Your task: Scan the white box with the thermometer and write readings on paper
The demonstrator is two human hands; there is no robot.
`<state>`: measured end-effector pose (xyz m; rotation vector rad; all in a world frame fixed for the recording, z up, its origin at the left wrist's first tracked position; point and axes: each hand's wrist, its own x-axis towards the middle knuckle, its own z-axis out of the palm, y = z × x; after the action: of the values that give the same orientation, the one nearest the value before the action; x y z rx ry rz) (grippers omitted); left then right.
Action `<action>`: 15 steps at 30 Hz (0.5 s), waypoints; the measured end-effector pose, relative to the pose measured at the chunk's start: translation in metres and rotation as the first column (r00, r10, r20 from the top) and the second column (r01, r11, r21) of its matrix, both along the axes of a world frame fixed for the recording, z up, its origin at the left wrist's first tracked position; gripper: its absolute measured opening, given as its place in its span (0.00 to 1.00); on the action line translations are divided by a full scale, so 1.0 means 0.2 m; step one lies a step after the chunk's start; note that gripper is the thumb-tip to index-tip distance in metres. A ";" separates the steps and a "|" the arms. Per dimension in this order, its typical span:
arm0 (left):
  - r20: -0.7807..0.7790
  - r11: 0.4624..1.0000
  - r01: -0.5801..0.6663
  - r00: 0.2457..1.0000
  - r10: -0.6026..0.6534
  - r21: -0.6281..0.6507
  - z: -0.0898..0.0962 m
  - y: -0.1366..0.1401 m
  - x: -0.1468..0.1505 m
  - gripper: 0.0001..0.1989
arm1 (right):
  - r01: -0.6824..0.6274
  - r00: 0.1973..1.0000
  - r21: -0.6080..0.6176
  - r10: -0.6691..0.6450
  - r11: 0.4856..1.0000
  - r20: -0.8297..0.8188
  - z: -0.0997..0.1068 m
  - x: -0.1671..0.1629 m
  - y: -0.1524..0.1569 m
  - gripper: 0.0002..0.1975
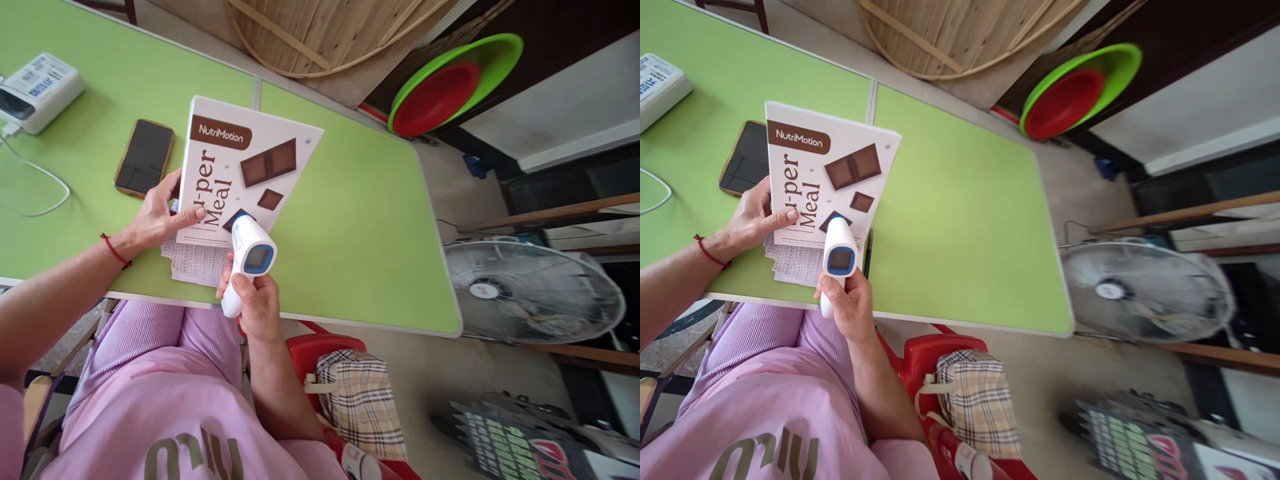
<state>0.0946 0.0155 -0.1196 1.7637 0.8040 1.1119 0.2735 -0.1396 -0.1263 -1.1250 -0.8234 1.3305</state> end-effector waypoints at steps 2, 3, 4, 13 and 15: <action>-0.006 1.000 0.005 1.000 -0.005 -0.002 0.01 0.00 0.00 0.35 | -0.008 1.000 0.003 0.008 1.000 0.000 0.00 0.00 0.00 0.19; -0.007 1.000 0.009 1.000 -0.009 -0.004 0.01 0.00 0.00 0.35 | -0.011 1.000 0.004 0.011 1.000 -0.003 0.00 0.00 0.00 0.19; -0.006 1.000 0.013 1.000 -0.013 -0.007 0.01 0.00 0.00 0.35 | -0.014 1.000 0.004 0.014 1.000 -0.005 0.00 0.01 0.00 0.19; 0.022 0.999 0.028 0.999 -0.028 -0.016 0.01 0.00 0.00 0.35 | -0.009 1.000 0.025 0.009 1.000 -0.011 -0.01 0.01 0.01 0.18; 0.034 0.999 0.038 0.999 -0.037 -0.025 0.01 0.00 0.00 0.35 | -0.016 1.000 0.029 0.017 0.999 -0.019 0.00 0.00 0.01 0.18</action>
<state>0.0949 0.0160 -0.1180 1.7277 0.7581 1.0992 0.2743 -0.1381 -0.1268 -1.0838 -0.8365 1.3372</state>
